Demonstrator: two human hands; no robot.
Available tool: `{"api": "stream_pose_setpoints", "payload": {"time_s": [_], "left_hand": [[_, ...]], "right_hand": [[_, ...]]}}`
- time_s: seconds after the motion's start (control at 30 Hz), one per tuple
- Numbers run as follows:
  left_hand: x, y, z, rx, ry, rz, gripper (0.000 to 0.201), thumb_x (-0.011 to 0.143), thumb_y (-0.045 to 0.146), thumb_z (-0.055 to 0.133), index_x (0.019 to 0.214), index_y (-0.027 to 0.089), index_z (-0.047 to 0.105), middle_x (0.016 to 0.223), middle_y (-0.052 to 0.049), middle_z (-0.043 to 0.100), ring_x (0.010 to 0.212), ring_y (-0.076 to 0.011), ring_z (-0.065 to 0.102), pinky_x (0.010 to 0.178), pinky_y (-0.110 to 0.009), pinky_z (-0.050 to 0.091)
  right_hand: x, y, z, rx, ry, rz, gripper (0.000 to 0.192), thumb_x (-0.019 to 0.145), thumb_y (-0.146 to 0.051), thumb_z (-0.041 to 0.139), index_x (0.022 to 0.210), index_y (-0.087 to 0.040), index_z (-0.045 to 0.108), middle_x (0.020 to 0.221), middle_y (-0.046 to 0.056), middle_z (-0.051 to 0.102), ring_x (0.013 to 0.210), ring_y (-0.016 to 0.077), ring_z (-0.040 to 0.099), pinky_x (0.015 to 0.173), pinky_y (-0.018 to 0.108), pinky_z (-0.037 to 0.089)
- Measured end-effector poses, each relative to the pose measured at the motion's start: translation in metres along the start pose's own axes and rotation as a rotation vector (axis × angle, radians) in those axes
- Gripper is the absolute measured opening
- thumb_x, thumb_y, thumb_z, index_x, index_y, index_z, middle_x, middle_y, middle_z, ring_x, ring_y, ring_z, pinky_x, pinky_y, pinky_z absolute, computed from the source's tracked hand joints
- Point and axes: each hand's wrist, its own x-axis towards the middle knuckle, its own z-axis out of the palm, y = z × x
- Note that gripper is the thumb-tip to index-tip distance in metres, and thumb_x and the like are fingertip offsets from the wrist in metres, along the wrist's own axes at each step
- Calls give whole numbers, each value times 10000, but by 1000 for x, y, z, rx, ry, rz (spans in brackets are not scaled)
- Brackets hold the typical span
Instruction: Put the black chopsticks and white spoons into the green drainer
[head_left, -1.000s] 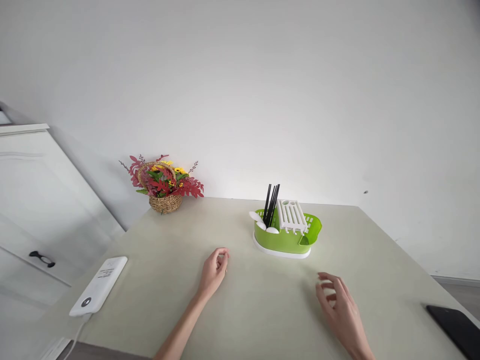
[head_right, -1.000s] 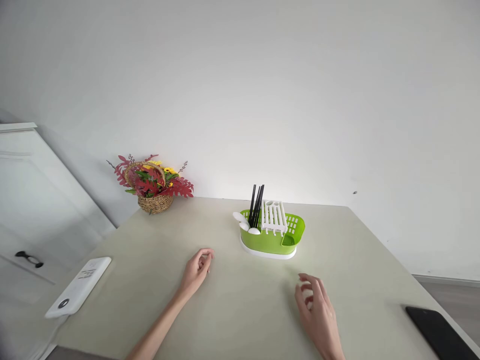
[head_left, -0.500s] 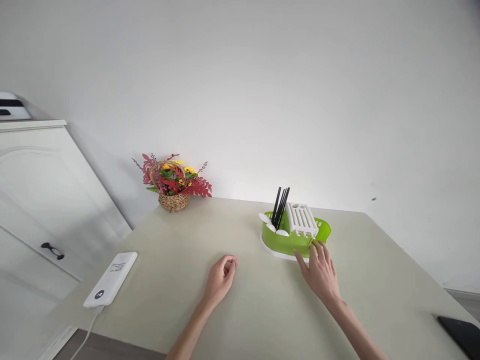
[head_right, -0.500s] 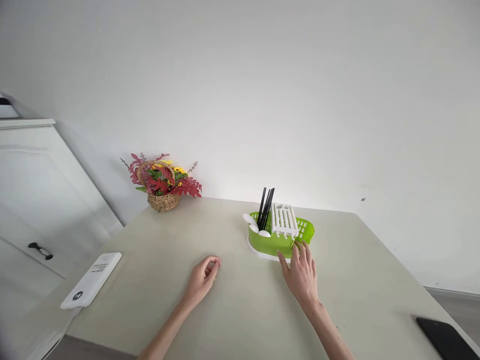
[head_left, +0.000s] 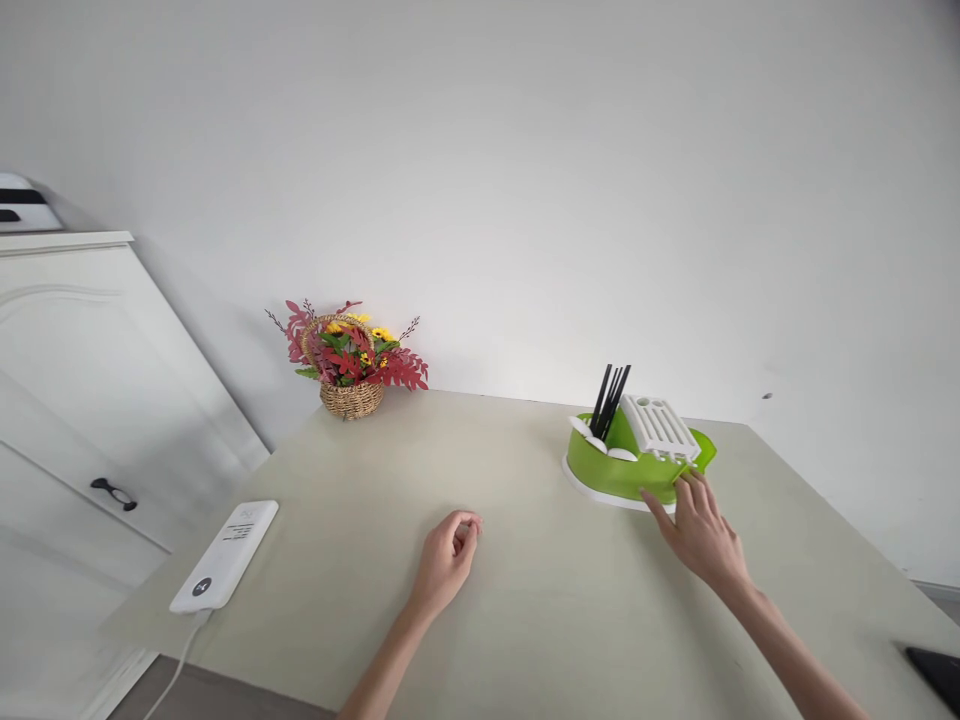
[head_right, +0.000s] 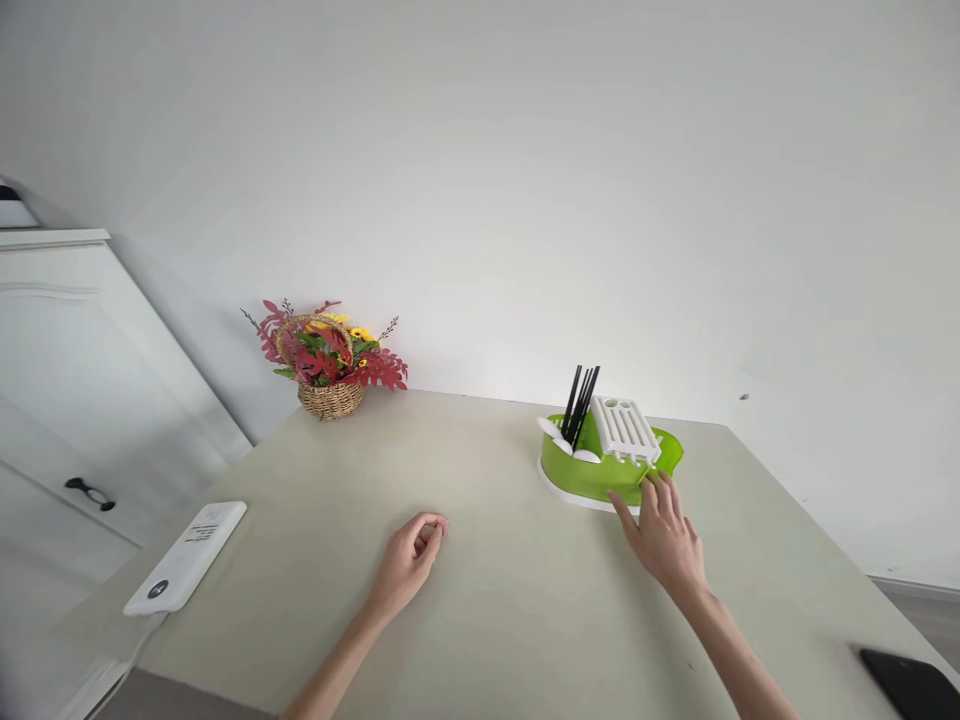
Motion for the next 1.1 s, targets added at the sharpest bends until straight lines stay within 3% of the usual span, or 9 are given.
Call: {"api": "stream_pose_setpoints", "payload": {"time_s": [0.17, 0.37, 0.53, 0.63, 0.73, 0.83, 0.9, 0.97, 1.1], "left_hand": [[1, -2, 0, 4, -4, -11, 338, 986, 497, 475, 945, 206, 644, 670, 24, 528, 503, -108, 377, 490, -228, 297], [1, -4, 2, 24, 11, -31, 359, 982, 527, 479, 967, 212, 650, 623, 42, 477, 498, -117, 387, 497, -231, 303], [2, -2, 2, 33, 10, -32, 359, 987, 525, 475, 962, 213, 649, 608, 46, 457, 501, -121, 388, 504, -232, 306], [2, -1, 1, 37, 12, -34, 366, 983, 529, 478, 957, 210, 654, 616, 42, 467, 502, -120, 389, 501, -231, 308], [2, -1, 0, 43, 9, -35, 383, 979, 541, 472, 963, 212, 668, 616, 37, 482, 502, -124, 403, 500, -232, 318], [2, -1, 1, 51, 11, -26, 397, 979, 546, 465, 983, 211, 676, 657, 19, 537, 508, -125, 423, 503, -233, 334], [2, -2, 1, 55, 13, -14, 394, 983, 541, 465, 985, 208, 675, 684, 11, 560, 513, -122, 428, 505, -231, 338], [2, -2, 1, 56, 13, -6, 382, 986, 529, 471, 976, 205, 673, 681, 11, 559, 517, -120, 426, 506, -228, 337], [2, -1, 2, 51, 18, 9, 360, 993, 506, 478, 960, 202, 668, 677, 16, 561, 521, -114, 423, 515, -222, 346]], "right_hand": [[20, 48, 4, 34, -29, 56, 667, 969, -683, 258, 1352, -195, 500, 1562, 195, 440, 1516, 320, 326, 1024, 563, 518], [36, 97, 3, 34, -14, 71, 692, 950, -727, 240, 1233, -189, 570, 1537, 216, 473, 1523, 340, 310, 1005, 580, 522], [46, 130, 5, 21, -35, 102, 688, 927, -767, 266, 1167, -208, 589, 1505, 218, 511, 1497, 350, 357, 1013, 592, 511], [48, 139, 8, 28, 17, 55, 738, 926, -750, 262, 1257, -169, 575, 1505, 252, 496, 1528, 365, 294, 1085, 604, 455], [37, 132, 10, 55, 104, 25, 904, 911, -740, 301, 1505, -64, 382, 1627, 286, 300, 1535, 432, 245, 1099, 619, 439], [12, 109, 12, 110, 121, 168, 1017, 889, -731, 390, 1642, -107, 111, 1705, 251, 79, 1417, 513, 423, 981, 629, 521], [-8, 89, 16, 168, 72, 272, 1039, 887, -729, 410, 1657, -132, 50, 1713, 238, 44, 1383, 515, 468, 957, 611, 537], [-27, 69, 22, 208, 2, 304, 1027, 899, -735, 393, 1655, -110, 86, 1713, 225, 93, 1447, 476, 405, 1070, 586, 474], [-57, 30, 32, 138, -113, 167, 835, 989, -647, 230, 1574, -70, 375, 1657, 163, 342, 1561, 302, 239, 1282, 495, 162]]}}
